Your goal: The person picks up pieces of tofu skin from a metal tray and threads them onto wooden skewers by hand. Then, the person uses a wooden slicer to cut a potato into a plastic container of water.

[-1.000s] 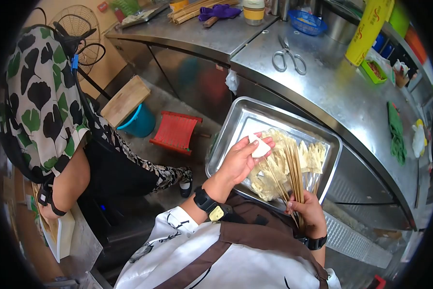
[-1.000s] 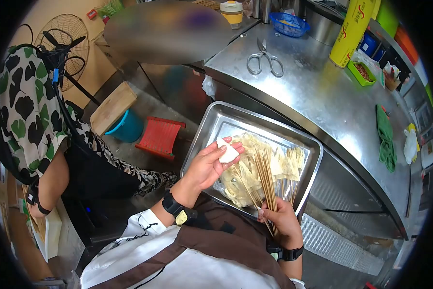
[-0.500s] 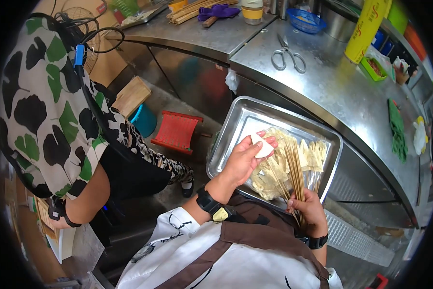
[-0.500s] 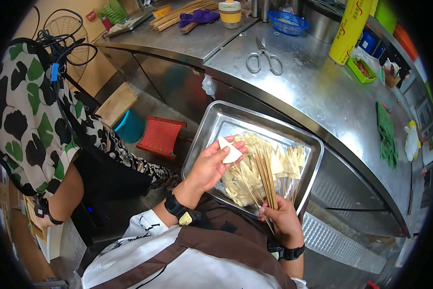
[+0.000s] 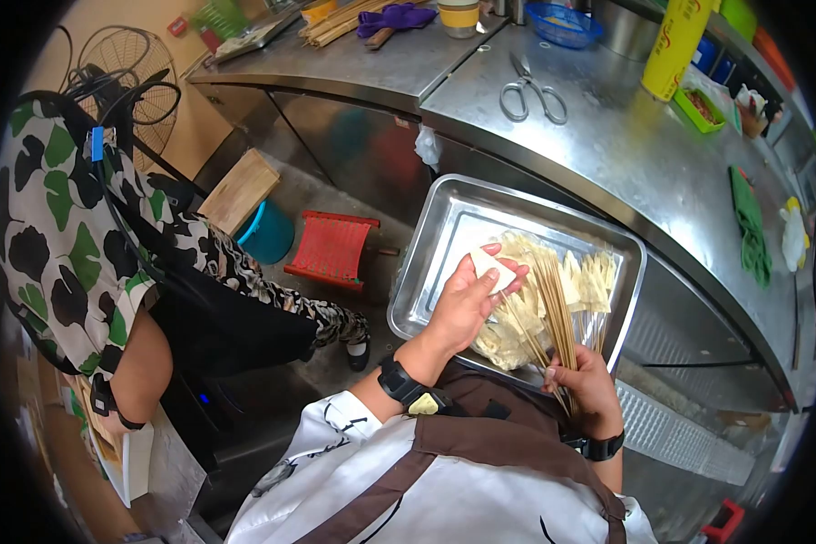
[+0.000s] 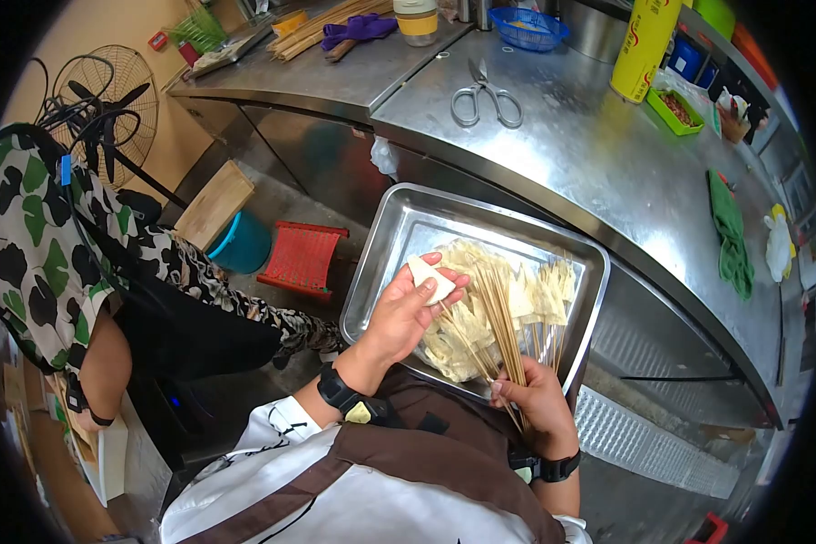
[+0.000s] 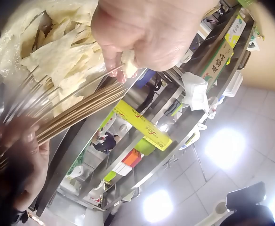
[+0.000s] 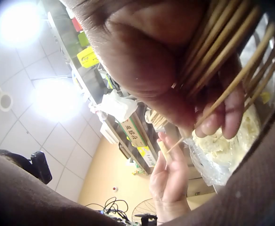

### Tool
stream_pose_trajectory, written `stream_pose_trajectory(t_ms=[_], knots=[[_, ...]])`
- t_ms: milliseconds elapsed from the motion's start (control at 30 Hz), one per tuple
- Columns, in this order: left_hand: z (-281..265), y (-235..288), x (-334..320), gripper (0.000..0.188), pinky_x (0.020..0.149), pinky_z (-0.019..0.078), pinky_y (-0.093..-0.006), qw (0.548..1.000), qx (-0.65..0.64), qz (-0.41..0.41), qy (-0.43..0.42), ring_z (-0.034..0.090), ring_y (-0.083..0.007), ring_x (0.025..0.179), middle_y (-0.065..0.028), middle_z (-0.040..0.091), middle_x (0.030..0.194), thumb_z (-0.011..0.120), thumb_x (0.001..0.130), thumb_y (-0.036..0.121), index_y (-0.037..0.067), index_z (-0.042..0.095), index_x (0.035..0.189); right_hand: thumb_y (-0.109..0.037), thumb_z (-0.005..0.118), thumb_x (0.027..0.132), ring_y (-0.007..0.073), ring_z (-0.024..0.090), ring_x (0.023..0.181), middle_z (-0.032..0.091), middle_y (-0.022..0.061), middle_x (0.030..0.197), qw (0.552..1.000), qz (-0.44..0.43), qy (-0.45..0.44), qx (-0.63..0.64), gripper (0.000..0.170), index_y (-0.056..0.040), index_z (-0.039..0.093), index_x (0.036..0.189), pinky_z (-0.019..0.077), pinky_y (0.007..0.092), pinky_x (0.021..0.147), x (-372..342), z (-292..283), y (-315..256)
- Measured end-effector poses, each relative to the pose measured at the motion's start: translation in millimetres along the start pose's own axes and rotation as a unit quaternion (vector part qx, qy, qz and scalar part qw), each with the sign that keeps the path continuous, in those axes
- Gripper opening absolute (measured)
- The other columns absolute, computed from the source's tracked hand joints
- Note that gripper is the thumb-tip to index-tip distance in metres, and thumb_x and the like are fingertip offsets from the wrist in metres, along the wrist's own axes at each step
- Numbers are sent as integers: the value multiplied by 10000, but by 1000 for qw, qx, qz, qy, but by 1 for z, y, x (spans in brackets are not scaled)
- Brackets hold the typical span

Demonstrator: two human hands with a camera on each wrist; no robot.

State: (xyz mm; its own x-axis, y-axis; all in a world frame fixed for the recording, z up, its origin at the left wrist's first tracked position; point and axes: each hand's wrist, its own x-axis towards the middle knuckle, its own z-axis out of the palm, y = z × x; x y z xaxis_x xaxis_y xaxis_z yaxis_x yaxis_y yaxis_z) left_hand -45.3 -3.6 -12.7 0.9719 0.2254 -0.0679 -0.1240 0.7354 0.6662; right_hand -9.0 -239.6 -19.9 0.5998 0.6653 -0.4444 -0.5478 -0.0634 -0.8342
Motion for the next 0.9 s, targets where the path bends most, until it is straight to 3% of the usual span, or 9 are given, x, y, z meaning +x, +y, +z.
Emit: stream_pose_trajectory(t_ms=[167, 900], knots=[[1, -9, -1, 332, 973, 423, -399, 1000, 20, 16, 7, 518, -293, 1135, -126, 557, 1092, 442, 938, 59, 49, 353, 1258, 32, 625, 797, 131, 597, 617, 595, 48, 713, 1000, -3, -2, 9, 109, -11, 554, 867, 495, 242, 588, 1, -1, 2], [12, -34, -9, 288, 992, 401, -362, 998, 19, 57, 16, 483, -259, 1174, -89, 516, 1104, 409, 953, 67, 79, 350, 1235, 22, 622, 806, 133, 584, 593, 584, 49, 706, 1000, -5, 16, 20, 92, 2, 552, 862, 505, 260, 599, 2, 2, -2]])
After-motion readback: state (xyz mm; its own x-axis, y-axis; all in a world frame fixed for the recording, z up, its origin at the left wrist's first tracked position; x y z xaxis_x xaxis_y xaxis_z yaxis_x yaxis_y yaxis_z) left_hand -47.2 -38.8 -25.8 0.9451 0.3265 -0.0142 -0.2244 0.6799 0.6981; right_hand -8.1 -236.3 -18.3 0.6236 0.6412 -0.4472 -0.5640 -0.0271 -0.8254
